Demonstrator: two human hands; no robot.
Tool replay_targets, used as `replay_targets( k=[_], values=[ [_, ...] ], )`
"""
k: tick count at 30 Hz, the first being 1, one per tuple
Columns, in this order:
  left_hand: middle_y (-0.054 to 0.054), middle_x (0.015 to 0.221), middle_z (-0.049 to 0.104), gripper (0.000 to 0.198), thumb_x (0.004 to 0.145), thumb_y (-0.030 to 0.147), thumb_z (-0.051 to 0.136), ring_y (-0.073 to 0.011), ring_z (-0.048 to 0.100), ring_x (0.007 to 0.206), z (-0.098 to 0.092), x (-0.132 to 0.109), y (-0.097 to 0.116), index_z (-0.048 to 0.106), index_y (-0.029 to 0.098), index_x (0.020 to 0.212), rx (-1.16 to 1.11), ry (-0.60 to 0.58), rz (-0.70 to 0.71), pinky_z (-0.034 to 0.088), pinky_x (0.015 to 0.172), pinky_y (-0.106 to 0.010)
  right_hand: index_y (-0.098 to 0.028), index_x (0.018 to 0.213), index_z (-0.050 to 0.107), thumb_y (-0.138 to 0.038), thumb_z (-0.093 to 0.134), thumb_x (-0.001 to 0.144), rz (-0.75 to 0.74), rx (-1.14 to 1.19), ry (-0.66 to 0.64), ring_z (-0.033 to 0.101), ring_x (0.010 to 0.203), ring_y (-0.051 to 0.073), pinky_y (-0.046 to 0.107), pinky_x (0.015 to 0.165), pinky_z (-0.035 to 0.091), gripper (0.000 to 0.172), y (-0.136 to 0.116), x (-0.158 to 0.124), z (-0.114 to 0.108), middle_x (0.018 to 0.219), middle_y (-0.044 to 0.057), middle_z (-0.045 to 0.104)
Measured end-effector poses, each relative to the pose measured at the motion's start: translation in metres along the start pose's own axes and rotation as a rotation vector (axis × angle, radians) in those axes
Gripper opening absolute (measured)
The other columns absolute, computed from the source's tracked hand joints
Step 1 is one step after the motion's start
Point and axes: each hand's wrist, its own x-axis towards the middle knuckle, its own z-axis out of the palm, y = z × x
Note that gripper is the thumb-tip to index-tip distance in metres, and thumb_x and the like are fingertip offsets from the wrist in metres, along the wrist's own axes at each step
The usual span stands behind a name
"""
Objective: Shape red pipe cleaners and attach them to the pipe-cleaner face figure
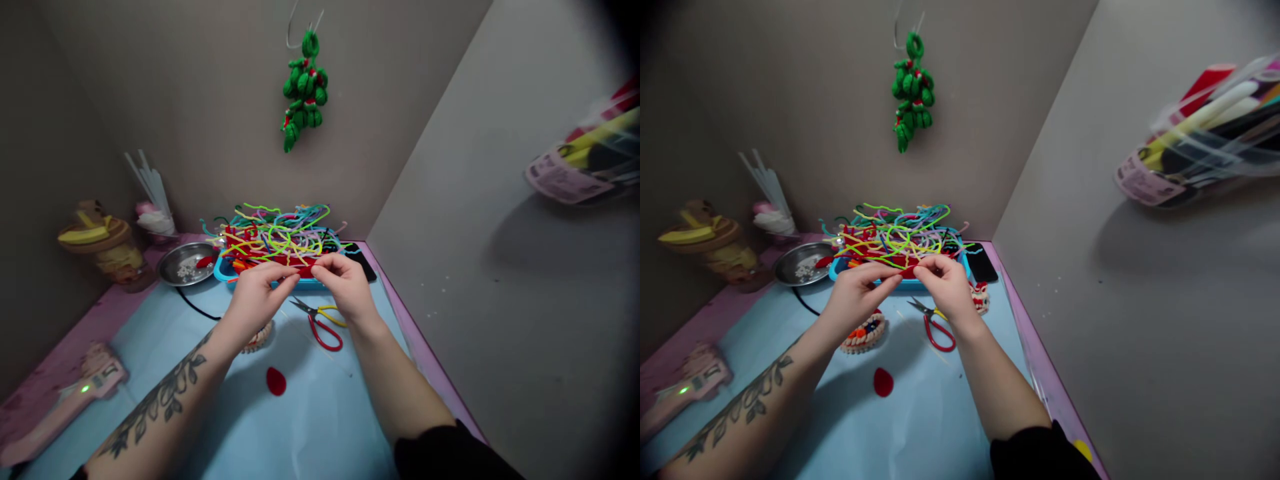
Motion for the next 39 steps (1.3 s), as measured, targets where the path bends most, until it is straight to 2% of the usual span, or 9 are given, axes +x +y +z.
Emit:
replay_targets(
  k=[7, 12, 15, 18, 21, 25, 31, 36, 39],
  values=[
    [-0.005, 0.083, 0.075, 0.016, 0.083, 0.029, 0.061, -0.0177, 0.067, 0.077, 0.004, -0.001, 0.006, 0.074, 0.019, 0.083, -0.041, 0.059, -0.044, 0.05, 0.072, -0.028, -0.019, 0.067, 0.063, -0.028, 0.069, 0.071, -0.029, 0.078, 0.062, 0.05, 0.061, 0.011, 0.024, 0.06, 0.041, 0.012, 0.008, -0.003, 0.008, 0.065, -0.002, 0.059],
    [-0.002, 0.075, 0.073, 0.018, 0.081, 0.03, 0.06, -0.0167, 0.064, 0.071, 0.0, 0.003, 0.009, 0.071, 0.018, 0.074, -0.121, 0.059, -0.143, 0.049, 0.066, -0.025, -0.019, 0.07, 0.065, -0.034, 0.074, 0.066, 0.071, 0.204, 0.049, 0.05, 0.059, 0.011, 0.024, 0.058, 0.042, 0.018, 0.013, -0.001, 0.011, 0.064, -0.002, 0.059],
    [0.0, 0.067, 0.07, 0.021, 0.08, 0.032, 0.058, -0.0152, 0.061, 0.063, -0.012, 0.008, 0.006, 0.069, 0.017, 0.069, -0.152, -0.038, -0.209, 0.046, 0.059, -0.024, -0.019, 0.082, 0.069, -0.045, 0.071, 0.07, 0.127, 0.185, -0.049, 0.057, 0.065, 0.013, 0.024, 0.056, 0.042, 0.028, 0.011, 0.003, 0.003, 0.074, 0.002, 0.066],
    [0.001, 0.063, 0.067, 0.02, 0.078, 0.03, 0.057, -0.0136, 0.057, 0.057, -0.025, 0.012, -0.001, 0.069, 0.018, 0.069, -0.127, -0.265, -0.191, 0.042, 0.053, -0.022, -0.021, 0.09, 0.071, -0.046, 0.065, 0.077, 0.076, 0.086, -0.126, 0.063, 0.079, 0.016, 0.026, 0.065, 0.047, 0.029, 0.007, 0.005, -0.005, 0.089, 0.005, 0.071],
    [0.001, 0.062, 0.065, 0.021, 0.08, 0.027, 0.054, -0.0122, 0.055, 0.055, -0.033, 0.012, -0.008, 0.07, 0.018, 0.07, -0.059, -0.492, -0.088, 0.039, 0.051, -0.021, -0.02, 0.088, 0.072, -0.036, 0.07, 0.074, 0.059, -0.1, -0.294, 0.063, 0.077, 0.016, 0.027, 0.067, 0.048, 0.021, 0.005, 0.001, -0.007, 0.088, 0.004, 0.072],
    [-0.001, 0.072, 0.068, 0.018, 0.081, 0.021, 0.054, -0.0133, 0.058, 0.064, -0.036, 0.009, -0.014, 0.072, 0.019, 0.08, 0.073, -0.573, 0.08, 0.041, 0.06, -0.022, -0.017, 0.076, 0.073, -0.023, 0.065, 0.075, 0.092, -0.297, -0.49, 0.06, 0.066, 0.013, 0.025, 0.061, 0.044, 0.01, 0.005, -0.006, 0.003, 0.074, 0.002, 0.071],
    [-0.002, 0.075, 0.068, 0.019, 0.083, 0.019, 0.053, -0.0135, 0.059, 0.066, -0.033, 0.008, -0.015, 0.072, 0.019, 0.082, 0.128, -0.553, 0.134, 0.041, 0.06, -0.021, -0.015, 0.068, 0.072, -0.019, 0.062, 0.073, 0.145, -0.347, -0.525, 0.053, 0.057, 0.01, 0.021, 0.054, 0.038, 0.011, 0.007, -0.008, 0.011, 0.063, 0.0, 0.067],
    [-0.004, 0.081, 0.07, 0.017, 0.086, 0.02, 0.054, -0.0148, 0.062, 0.074, -0.028, 0.011, -0.021, 0.07, 0.018, 0.088, 0.089, -0.377, 0.105, 0.045, 0.066, -0.024, -0.014, 0.066, 0.068, -0.021, 0.06, 0.074, 0.152, -0.206, -0.426, 0.055, 0.059, 0.011, 0.022, 0.057, 0.042, 0.013, 0.012, -0.007, 0.011, 0.065, 0.002, 0.067],
    [-0.006, 0.09, 0.069, 0.017, 0.086, 0.017, 0.054, -0.016, 0.063, 0.084, -0.027, 0.012, -0.023, 0.069, 0.017, 0.094, 0.047, -0.271, 0.189, 0.048, 0.075, -0.027, -0.015, 0.065, 0.066, -0.021, 0.061, 0.073, 0.174, -0.208, -0.386, 0.055, 0.059, 0.011, 0.023, 0.059, 0.043, 0.012, 0.012, -0.006, 0.011, 0.062, 0.001, 0.066]
  ],
)
